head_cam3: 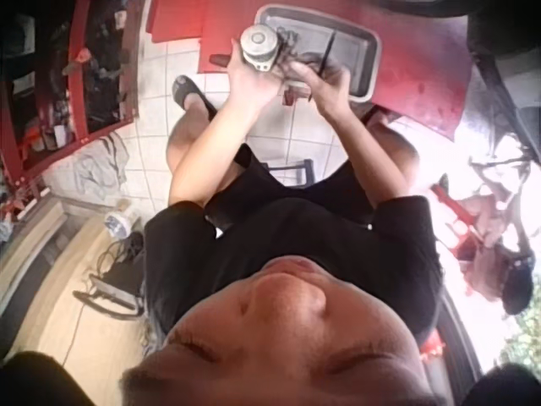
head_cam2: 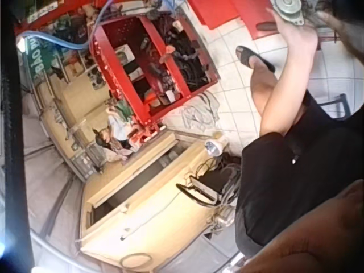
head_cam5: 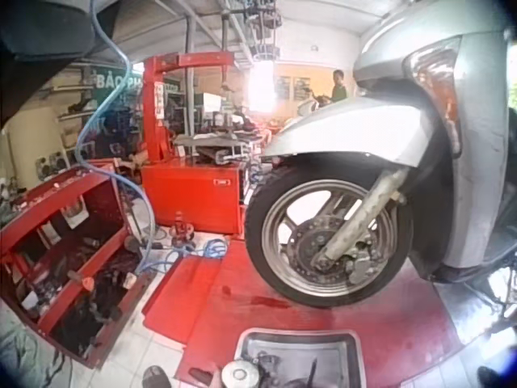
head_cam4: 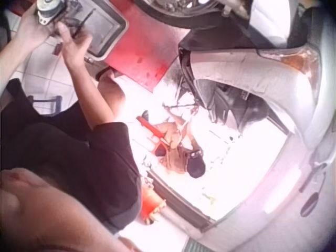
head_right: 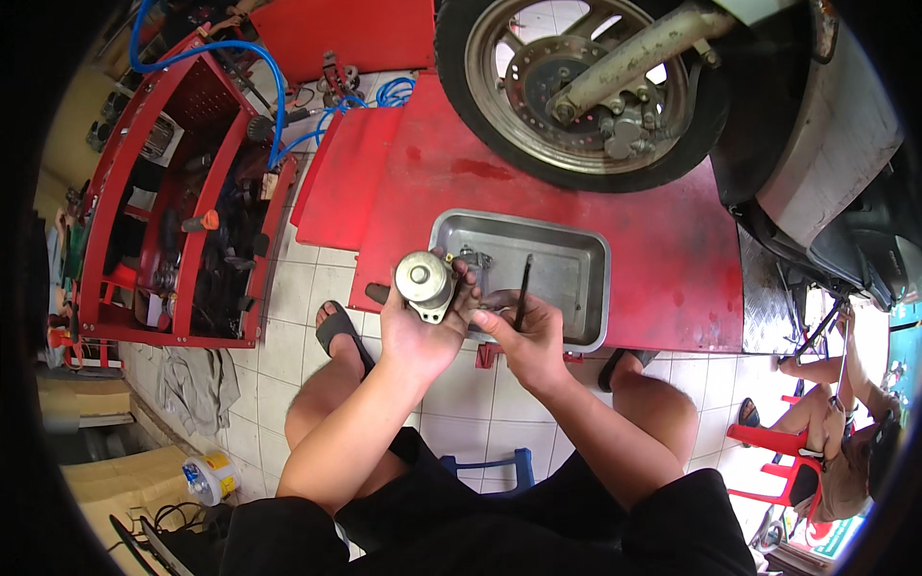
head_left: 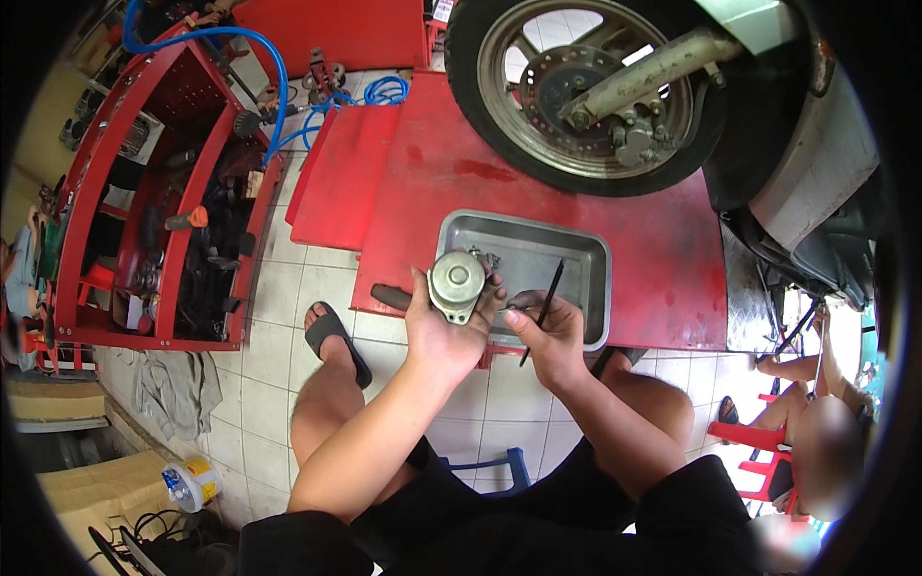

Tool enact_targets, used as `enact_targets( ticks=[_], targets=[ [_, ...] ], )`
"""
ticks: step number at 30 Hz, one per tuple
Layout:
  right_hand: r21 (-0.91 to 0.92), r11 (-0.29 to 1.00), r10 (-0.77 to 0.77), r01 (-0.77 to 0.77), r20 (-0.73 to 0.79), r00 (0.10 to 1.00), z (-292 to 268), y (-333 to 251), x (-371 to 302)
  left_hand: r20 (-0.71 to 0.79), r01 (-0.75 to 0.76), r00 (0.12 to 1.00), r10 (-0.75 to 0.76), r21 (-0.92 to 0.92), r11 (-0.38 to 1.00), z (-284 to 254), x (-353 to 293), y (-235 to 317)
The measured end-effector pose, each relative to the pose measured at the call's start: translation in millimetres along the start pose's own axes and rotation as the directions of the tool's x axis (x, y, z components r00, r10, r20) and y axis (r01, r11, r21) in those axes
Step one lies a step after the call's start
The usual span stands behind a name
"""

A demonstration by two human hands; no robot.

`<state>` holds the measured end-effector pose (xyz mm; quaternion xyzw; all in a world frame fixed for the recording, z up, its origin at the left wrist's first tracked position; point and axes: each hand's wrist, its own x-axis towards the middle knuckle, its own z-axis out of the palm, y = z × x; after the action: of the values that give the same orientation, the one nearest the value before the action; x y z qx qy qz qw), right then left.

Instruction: The person sits on a low stool and uses a screwdriver to disassemble a cylindrical motor component. They remove screws and internal parts, placing them into a metal tray. The person repeatedly inspects the component and uses the tool to pry or adjust internal mechanisms.

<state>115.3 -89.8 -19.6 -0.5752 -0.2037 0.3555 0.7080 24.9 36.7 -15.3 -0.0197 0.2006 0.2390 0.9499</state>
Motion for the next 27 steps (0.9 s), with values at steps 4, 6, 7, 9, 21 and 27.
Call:
enact_targets(
  ticks=[4,6,7,9,21,27],
  targets=[
    [-0.174,0.983,-0.068,0.064,-0.012,0.998,10,7,-9,-0.095,0.031,0.995,-0.026,0.051,0.998,7,1,-12],
    [-0.341,0.901,-0.278,0.268,0.020,0.960,11,9,-5,-0.084,0.059,0.995,-0.051,0.094,0.994,5,3,-17],
    [-0.419,0.833,-0.375,0.361,0.051,0.926,10,10,-5,-0.079,0.064,0.995,-0.056,0.097,0.993,4,2,-21],
    [-0.470,0.848,-0.286,0.246,-0.015,0.958,13,-3,-14,-0.068,0.064,0.996,-0.057,0.103,0.993,9,-1,-28],
    [-0.490,0.796,-0.446,0.355,-0.077,0.892,7,6,-22,0.107,0.069,0.991,-0.076,0.061,0.996,-2,2,-44],
    [-0.560,0.770,-0.424,0.306,-0.090,0.901,10,6,-24,0.107,0.064,0.992,-0.069,0.050,0.997,-7,4,-44]
  ],
)
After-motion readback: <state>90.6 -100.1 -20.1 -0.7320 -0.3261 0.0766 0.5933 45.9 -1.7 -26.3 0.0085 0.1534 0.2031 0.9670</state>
